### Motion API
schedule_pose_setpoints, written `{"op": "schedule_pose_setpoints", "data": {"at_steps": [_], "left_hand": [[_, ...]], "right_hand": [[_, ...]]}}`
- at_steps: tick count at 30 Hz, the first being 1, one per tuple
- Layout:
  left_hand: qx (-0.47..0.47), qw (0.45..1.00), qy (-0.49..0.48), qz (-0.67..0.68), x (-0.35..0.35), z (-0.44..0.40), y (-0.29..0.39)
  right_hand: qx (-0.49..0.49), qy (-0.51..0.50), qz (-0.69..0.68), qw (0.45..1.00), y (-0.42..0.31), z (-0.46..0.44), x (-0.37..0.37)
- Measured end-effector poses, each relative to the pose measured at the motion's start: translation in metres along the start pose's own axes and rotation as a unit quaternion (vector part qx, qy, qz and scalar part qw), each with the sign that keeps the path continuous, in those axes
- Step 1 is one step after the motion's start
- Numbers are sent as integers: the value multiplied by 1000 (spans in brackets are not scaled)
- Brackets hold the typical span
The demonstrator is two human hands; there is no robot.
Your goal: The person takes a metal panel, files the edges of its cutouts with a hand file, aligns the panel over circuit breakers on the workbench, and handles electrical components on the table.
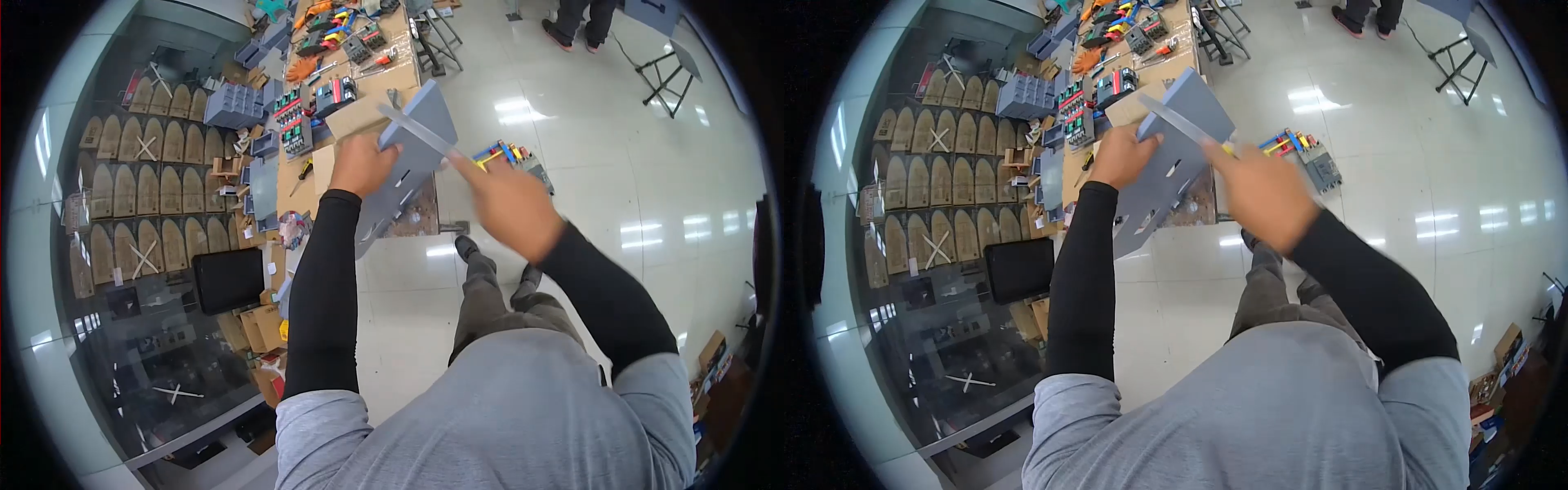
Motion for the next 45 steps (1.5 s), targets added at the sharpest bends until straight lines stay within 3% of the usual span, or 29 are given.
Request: {"op": "schedule_pose_setpoints", "data": {"at_steps": [2, 6, 9, 13, 17, 19, 20, 21, 22, 28, 32, 34, 36, 39, 42, 43, 45], "left_hand": [[-12, 1000, 7, 2, -10, -12, -5], [-4, 1000, 0, 16, 2, -6, 6], [-8, 1000, -13, 13, -1, -1, 2], [-25, 999, 2, 32, -11, -10, -4], [9, 999, 31, 43, -7, -7, 4], [-3, 1000, 20, 19, -10, -11, 2], [-10, 1000, 13, 9, -11, -12, 0], [-8, 1000, 16, 8, -15, -14, -2], [-6, 1000, 12, 7, -16, -12, -3], [-27, 999, -23, -11, -8, -17, -13], [6, 1000, 14, -6, -7, -16, -9], [-20, 1000, -1, -17, -13, -15, 2], [-27, 999, -17, -7, -9, -12, 8], [-28, 999, -24, 17, -15, -11, 1], [-37, 999, -13, -6, -23, -8, 3], [-28, 999, -7, -24, -22, -8, 3], [-3, 1000, 1, -6, -10, -13, 12]], "right_hand": [[82, -92, -24, 992, -4, 25, -29], [-46, 42, 5, 998, 14, -50, 45], [-46, 36, -19, 998, 9, -39, 32], [80, -108, 30, 990, 0, 16, -11], [-34, 43, -62, 997, 25, -61, 53], [-83, 125, -193, 970, 41, -64, 71], [25, 42, -340, 939, 45, -55, 58], [126, -44, -470, 872, 41, -39, 26], [229, -130, -583, 769, 39, -22, 12], [256, -161, -663, 685, 42, 0, 17], [308, -160, -654, 672, 35, 19, 3], [224, -158, -649, 710, 37, -16, 8], [271, -141, -707, 637, 27, -52, 31], [258, -139, -681, 671, 26, -27, 20], [341, -158, -665, 646, 28, 17, -6], [295, -158, -649, 684, 24, 7, -6], [299, -142, -698, 636, 24, -42, 22]]}}
Point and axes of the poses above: each hand's wrist, its own z-axis away from the middle knuckle, its own x-axis out of the palm, y = z × x, the point moved 3 cm from there along -z, towards the middle knuckle, and after that the axes turned 8 degrees about -z, right-handed, at the moved point
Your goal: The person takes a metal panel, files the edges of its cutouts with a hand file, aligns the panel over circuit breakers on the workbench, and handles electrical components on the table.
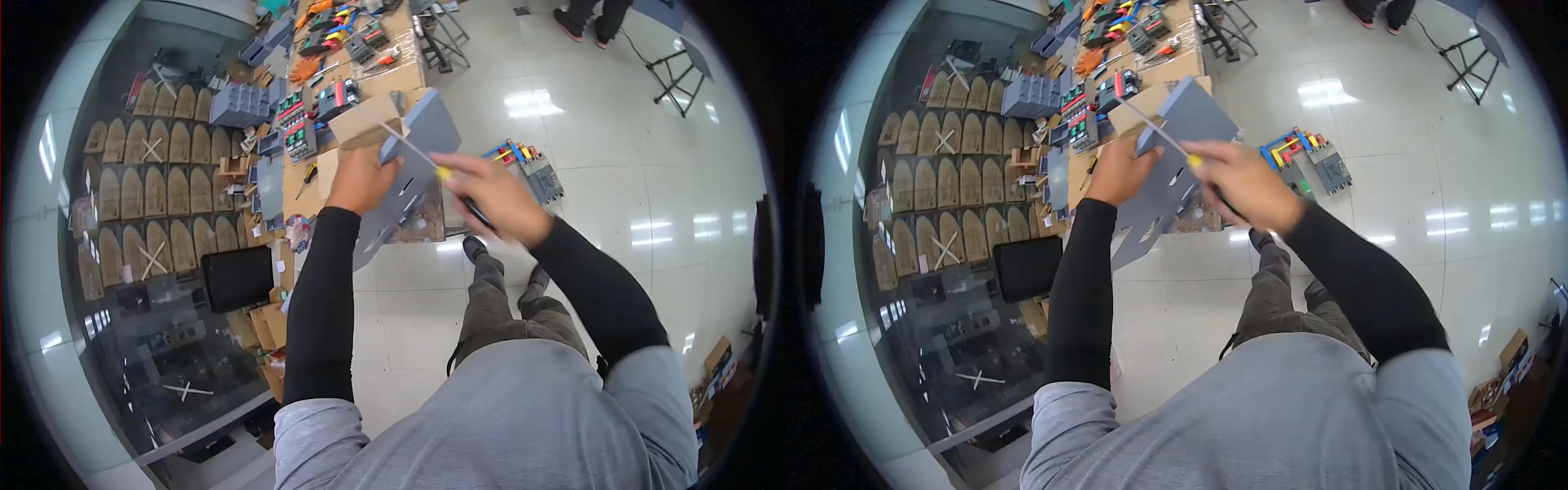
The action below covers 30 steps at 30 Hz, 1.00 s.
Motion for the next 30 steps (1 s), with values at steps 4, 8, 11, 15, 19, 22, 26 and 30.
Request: {"op": "schedule_pose_setpoints", "data": {"at_steps": [4, 8, 11, 15, 19, 22, 26, 30], "left_hand": [[-22, 999, -8, 39, -1, 3, -16], [-16, 1000, 6, -2, 1, 0, -15], [-37, 999, -4, -27, -8, 11, 8], [-42, 998, -36, 8, -8, 10, 7], [-31, 999, -4, -31, -18, 14, 2], [-9, 1000, 4, 6, -4, 20, 15], [-24, 999, -34, -14, -5, 18, 4], [-27, 1000, 0, -6, -4, 14, -30]], "right_hand": [[-14, -14, 17, 1000, 16, 15, -9], [26, 28, 12, 999, 17, 62, -19], [-8, 62, 13, 998, 8, 14, -10], [-38, 69, -13, 997, 21, 21, -11], [8, 133, 20, 991, 10, 89, -20], [-62, 85, -26, 994, 15, -2, -5], [-53, 92, -26, 994, 13, 17, -6], [-9, 106, -6, 994, 18, 73, -22]]}}
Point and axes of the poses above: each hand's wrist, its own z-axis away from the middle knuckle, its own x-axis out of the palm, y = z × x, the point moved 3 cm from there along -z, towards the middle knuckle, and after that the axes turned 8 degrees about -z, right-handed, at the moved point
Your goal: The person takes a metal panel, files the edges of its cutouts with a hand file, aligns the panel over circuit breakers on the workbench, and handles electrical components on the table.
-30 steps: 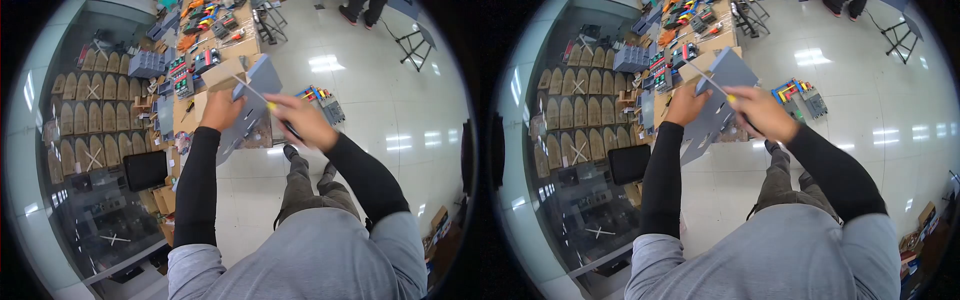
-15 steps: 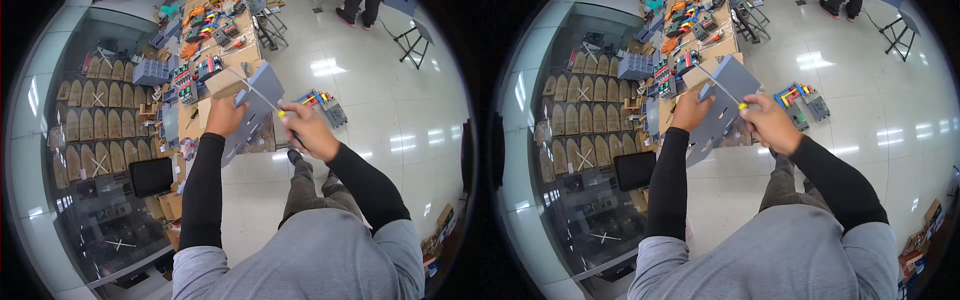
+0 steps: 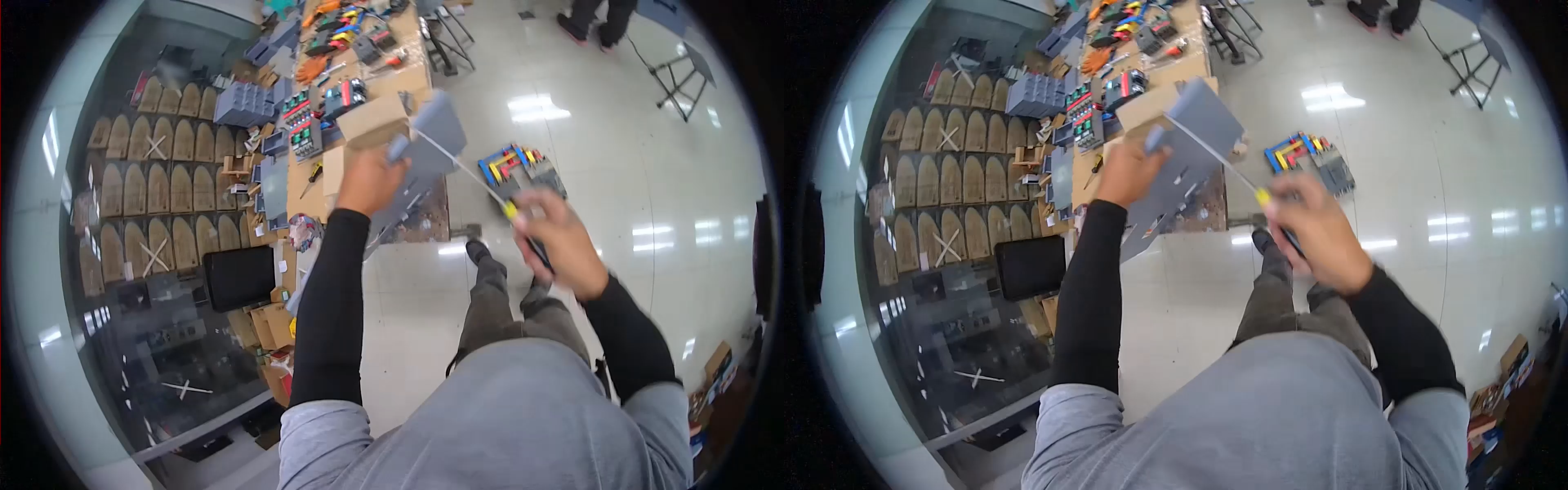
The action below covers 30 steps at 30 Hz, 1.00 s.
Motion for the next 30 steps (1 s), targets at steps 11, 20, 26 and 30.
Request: {"op": "schedule_pose_setpoints", "data": {"at_steps": [11, 20, 26, 30], "left_hand": [[-16, 999, -26, -20, -3, -4, 19], [52, 998, 28, -1, -7, -19, 0], [65, 994, 51, -65, -56, 20, -28], [120, 987, 94, -42, -94, 112, -121]], "right_hand": [[25, 40, -55, 997, 7, 62, -31], [-339, 64, 240, 907, -25, -61, 45], [-423, 164, 452, 768, -41, -198, 109], [-385, 173, 493, 761, -44, -216, 108]]}}
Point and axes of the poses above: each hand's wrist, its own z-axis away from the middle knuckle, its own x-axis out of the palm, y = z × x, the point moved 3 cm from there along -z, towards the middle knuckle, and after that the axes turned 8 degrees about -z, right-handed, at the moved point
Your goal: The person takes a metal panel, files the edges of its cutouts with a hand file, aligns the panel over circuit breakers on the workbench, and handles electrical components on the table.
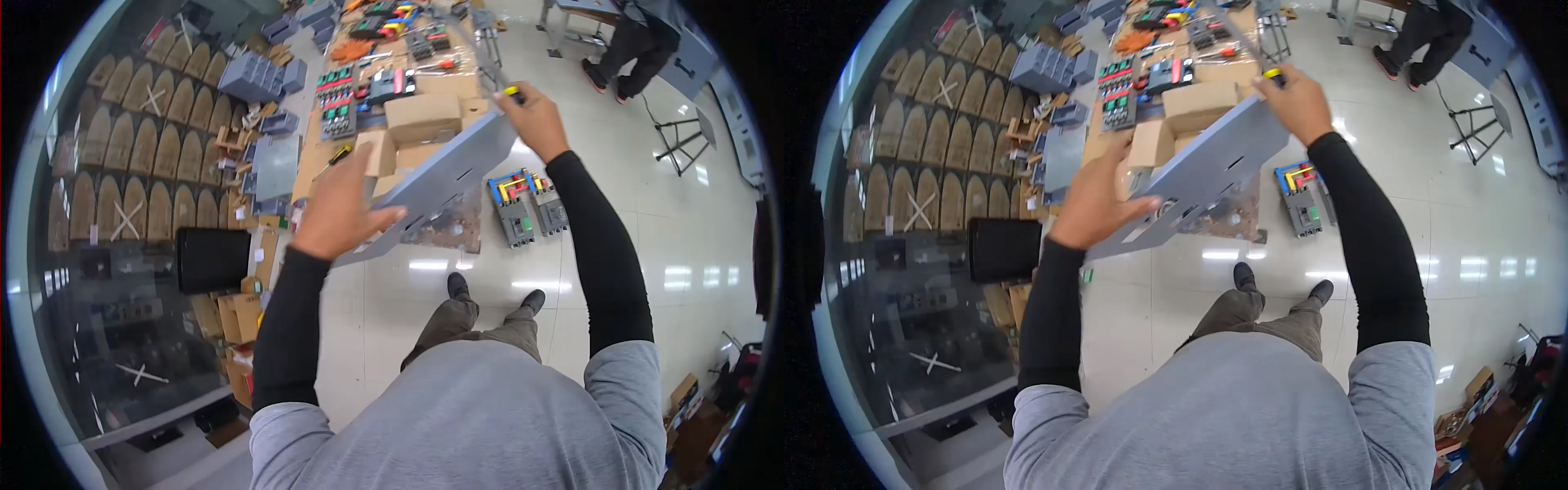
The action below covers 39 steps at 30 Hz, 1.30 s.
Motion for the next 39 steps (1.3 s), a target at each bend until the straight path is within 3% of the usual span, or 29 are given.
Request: {"op": "schedule_pose_setpoints", "data": {"at_steps": [3, 9, 11, 12, 15, 19, 20, 21, 23, 24, 36, 39], "left_hand": [[-113, 980, -156, 39, -8, 83, -58], [-210, 953, -149, 157, 30, 118, -95], [-185, 963, -121, 152, 31, 119, -91], [-172, 967, -108, 151, 33, 119, -86], [-146, 970, -92, 170, 35, 112, -53], [-145, 975, -79, 147, 52, 110, -31], [-148, 975, -95, 135, 51, 110, -28], [-142, 976, -95, 138, 56, 111, -28], [-127, 977, -93, 143, 66, 113, -28], [-132, 976, -103, 136, 64, 113, -25], [-134, 980, -120, 81, 60, 116, 0], [-118, 984, -118, 66, 65, 124, 2]], "right_hand": [[-2, 19, -26, 999, 0, -1, 5], [-9, -34, 40, 999, -3, -30, 7], [-25, -22, 70, 997, -6, -27, 10], [-62, 41, 81, 994, -11, -19, 12], [-81, 64, -7, 995, -40, 12, 11], [-5, -84, -81, 993, -110, 135, 14], [-90, -82, -122, 985, -112, 172, 21], [-22, -140, -136, 981, -117, 208, 21], [-36, -149, -164, 974, -121, 265, 31], [28, -163, -191, 968, -120, 288, 34], [10, -180, -3, 984, -138, 364, -10], [-29, -189, 62, 980, -141, 331, 26]]}}
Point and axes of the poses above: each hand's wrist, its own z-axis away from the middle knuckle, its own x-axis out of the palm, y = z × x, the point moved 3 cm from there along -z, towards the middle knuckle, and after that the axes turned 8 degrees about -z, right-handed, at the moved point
